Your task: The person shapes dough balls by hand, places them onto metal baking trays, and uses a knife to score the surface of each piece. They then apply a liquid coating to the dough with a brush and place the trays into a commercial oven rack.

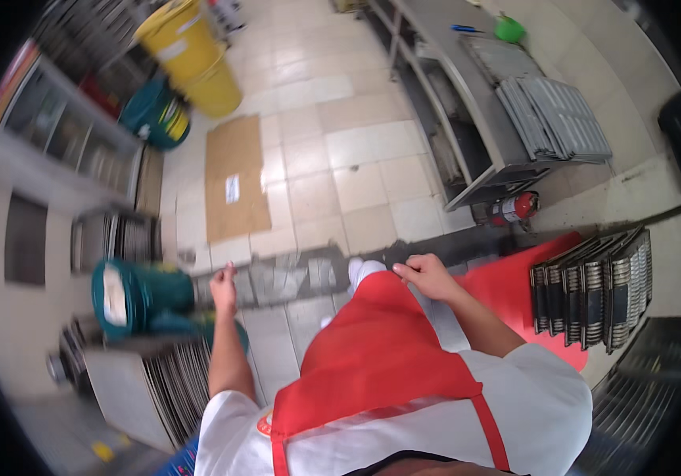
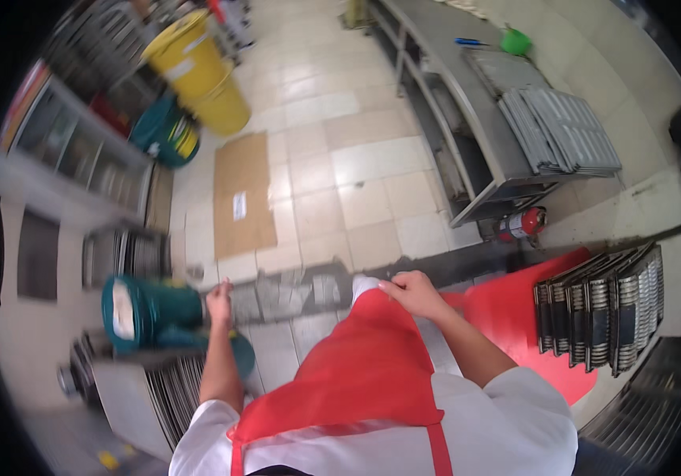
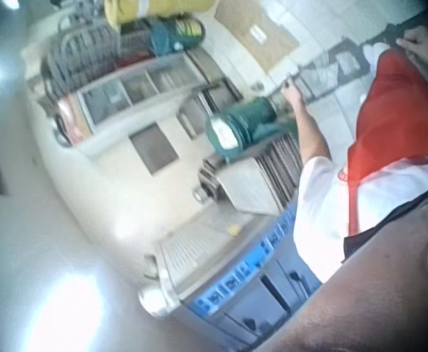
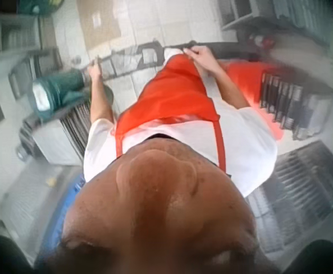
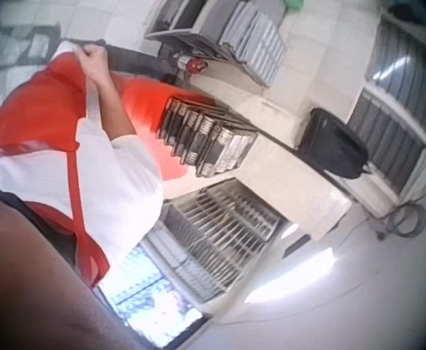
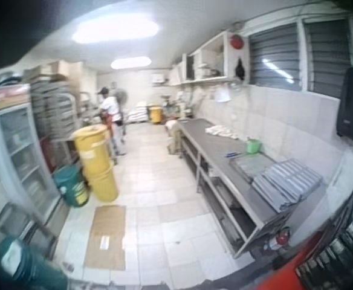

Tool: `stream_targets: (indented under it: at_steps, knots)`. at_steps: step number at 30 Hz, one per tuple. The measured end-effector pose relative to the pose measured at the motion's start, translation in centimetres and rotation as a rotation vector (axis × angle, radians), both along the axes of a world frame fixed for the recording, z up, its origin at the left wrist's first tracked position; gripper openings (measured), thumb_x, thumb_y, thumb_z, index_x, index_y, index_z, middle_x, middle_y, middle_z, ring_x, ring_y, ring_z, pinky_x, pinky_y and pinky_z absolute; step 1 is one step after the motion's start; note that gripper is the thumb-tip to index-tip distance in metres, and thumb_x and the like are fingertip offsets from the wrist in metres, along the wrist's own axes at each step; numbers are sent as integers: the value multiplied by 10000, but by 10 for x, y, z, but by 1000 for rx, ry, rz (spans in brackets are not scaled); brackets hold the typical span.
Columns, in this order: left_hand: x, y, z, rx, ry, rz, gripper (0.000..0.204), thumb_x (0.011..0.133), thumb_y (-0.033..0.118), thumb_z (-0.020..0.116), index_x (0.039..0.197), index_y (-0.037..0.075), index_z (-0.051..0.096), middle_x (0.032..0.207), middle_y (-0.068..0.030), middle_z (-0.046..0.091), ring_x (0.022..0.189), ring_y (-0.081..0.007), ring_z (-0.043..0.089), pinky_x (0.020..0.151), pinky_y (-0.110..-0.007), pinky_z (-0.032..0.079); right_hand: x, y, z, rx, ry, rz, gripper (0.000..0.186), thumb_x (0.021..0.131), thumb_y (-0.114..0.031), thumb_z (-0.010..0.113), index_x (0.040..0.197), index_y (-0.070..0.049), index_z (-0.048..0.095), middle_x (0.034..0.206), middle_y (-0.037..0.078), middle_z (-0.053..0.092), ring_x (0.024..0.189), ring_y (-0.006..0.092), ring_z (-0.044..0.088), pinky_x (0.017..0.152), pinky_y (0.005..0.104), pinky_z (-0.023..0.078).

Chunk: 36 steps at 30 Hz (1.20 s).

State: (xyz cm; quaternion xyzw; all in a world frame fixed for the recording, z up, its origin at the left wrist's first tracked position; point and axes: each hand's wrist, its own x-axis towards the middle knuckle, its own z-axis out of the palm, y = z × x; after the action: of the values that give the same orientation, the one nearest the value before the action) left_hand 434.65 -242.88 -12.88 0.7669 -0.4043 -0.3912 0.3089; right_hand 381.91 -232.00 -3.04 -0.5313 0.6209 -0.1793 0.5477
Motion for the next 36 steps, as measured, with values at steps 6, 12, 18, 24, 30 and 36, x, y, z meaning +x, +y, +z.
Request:
stream_targets:
  at_steps: [6,12,18,24,30,36]
  knots:
    - [-320,-280,97,-150,816,-696,734,1097,597,421,1494,-6,551,1408,-119,677,1246,-230,608,1088,-407,424,-32,-239,50,-873,-134,-215,595,948,-172,779,1506,-91,589,1571,175,512,1421,324,534,1111,453,499]
    - [-499,-388,237,288,1595,-474,859,1034,650,535,1562,-20,434,1502,-164,601,1381,-313,557,1183,-448,408,-109,-489,97,-1248,350,139,652,984,-422,674,1581,-206,526,1714,105,367,1582,411,303,1222,695,233]
    - [-484,-599,271,-391,938,-746,559,998,143,749,1492,9,524,1392,-154,665,1259,-279,682,1059,-339,579,-347,-650,9,-750,421,-675,562,962,-242,699,1493,-96,587,1618,215,433,1423,466,477,1187,549,404]
    - [-581,-885,264,-386,1220,-1049,680,1104,546,467,1399,-57,581,1150,-97,720,814,-76,555,660,-203,431,-449,-814,-12,-620,453,-859,540,947,-215,702,1459,-72,604,1590,266,437,1380,483,507,1175,523,427]
    - [-871,-1007,280,-487,540,-1401,460,1105,314,485,1384,-18,639,1290,-133,715,1235,-222,639,1107,-365,455,-571,-947,-69,-567,844,-1003,558,988,-300,672,1472,-37,583,1667,249,367,1506,479,383,1246,522,343]
    - [-1050,-1144,252,-532,206,-1646,359,1002,263,752,1244,-1,723,1200,-144,772,1179,-270,708,1041,-407,535,-701,-1045,-94,-487,1063,-1014,481,1045,-299,597,1452,-42,601,1661,241,378,1549,454,320,1270,596,246]
